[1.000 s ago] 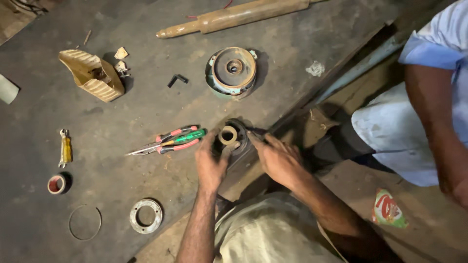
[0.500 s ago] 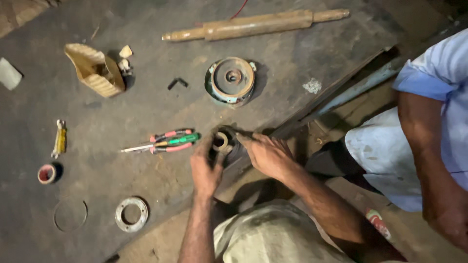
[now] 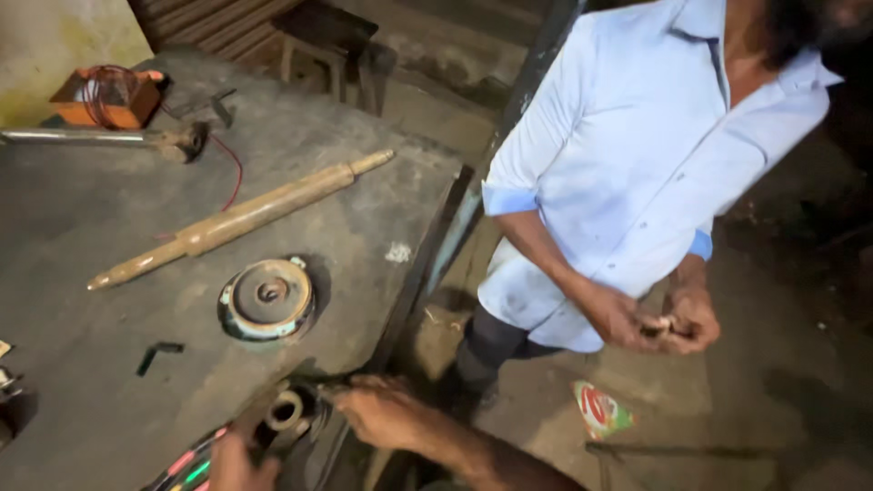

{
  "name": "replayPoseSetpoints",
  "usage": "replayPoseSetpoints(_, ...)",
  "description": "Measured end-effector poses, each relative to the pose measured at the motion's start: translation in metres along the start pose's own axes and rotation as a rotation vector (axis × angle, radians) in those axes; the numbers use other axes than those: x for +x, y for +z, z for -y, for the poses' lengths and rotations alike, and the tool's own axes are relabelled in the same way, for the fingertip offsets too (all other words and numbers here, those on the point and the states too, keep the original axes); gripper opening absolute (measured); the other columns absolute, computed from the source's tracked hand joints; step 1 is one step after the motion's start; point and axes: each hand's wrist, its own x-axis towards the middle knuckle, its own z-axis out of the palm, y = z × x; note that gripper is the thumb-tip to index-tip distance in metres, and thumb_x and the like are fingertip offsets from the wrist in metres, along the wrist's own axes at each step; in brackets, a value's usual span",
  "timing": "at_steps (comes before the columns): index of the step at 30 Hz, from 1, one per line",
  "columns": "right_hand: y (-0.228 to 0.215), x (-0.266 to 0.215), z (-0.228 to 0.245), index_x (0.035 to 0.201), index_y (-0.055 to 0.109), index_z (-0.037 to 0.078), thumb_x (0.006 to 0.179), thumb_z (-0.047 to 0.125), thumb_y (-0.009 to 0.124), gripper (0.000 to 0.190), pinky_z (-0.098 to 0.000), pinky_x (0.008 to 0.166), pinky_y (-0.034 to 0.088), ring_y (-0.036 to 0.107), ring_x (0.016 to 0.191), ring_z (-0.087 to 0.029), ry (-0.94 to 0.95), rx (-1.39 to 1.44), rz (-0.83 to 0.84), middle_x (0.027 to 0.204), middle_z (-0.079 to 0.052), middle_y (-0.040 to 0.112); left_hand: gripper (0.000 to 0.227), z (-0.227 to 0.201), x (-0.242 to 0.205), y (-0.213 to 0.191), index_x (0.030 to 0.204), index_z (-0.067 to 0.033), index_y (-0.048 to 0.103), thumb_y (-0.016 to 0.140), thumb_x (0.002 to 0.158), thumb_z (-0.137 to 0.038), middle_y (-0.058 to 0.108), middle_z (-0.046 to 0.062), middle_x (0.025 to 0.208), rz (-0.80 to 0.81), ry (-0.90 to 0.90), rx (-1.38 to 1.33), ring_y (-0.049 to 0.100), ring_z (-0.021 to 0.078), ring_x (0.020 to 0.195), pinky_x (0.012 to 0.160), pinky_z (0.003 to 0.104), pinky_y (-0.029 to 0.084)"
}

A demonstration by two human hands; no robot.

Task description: The person uses a chisel and hammer to chip away at a cylindrical metal component on a workbench. They repeatedly strike the tool to remove material from the part's surface while another person stands nearby.

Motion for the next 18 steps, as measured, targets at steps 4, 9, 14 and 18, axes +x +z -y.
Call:
replayPoseSetpoints(4,-0.002,-0.026,0.016,0.151,0.053,0.02,0.097,0.015,0.05,0.054,-0.0563,0.097,0.05,0.063,0.12,-0.042,0.134,0.0,0.125,0.123,-0.022,0.068,0.058,-0.008,-0.001,-0.015,0.125,-0.0078,0.07,0.083,0.069,-0.01,0.08,0.015,0.105,0.151,0.071,-0.093,0.077,0.0233,0.093,0.083,0.038,0.058)
replayPoseSetpoints(9,0.002,-0.038,0.033,0.148,0.056,0.017,0.096,0.015,0.058,0.052,-0.0595,0.091,0.046,0.058,0.117,-0.049,0.139,-0.065,-0.013,0.124,-0.031,0.062,0.06,-0.046,0.007,-0.026,0.126,-0.0093,0.07,0.083,0.068,-0.006,0.08,0.015,0.105,0.186,0.135,-0.129,0.075,0.023,0.09,0.082,0.038,0.056)
replayPoseSetpoints(14,0.012,-0.027,0.041,0.145,0.059,0.021,0.096,0.014,0.052,0.05,-0.0545,0.092,0.05,0.065,0.112,-0.044,0.212,0.015,-0.066,0.12,-0.024,0.068,0.054,-0.053,0.014,-0.037,0.126,-0.0154,0.073,0.08,0.073,-0.007,0.082,0.016,0.102,0.331,-0.102,0.065,0.079,0.0284,0.082,0.08,0.039,0.059)
replayPoseSetpoints(18,0.003,-0.016,0.032,0.143,0.061,0.019,0.098,0.015,0.053,0.045,-0.0551,0.09,0.05,0.066,0.105,-0.043,0.124,0.019,-0.07,0.105,-0.024,0.07,0.06,-0.024,0.013,-0.025,0.126,-0.0105,0.068,0.085,0.069,-0.013,0.078,0.017,0.105,0.202,0.175,-0.032,0.076,0.0293,0.096,0.086,0.038,0.056)
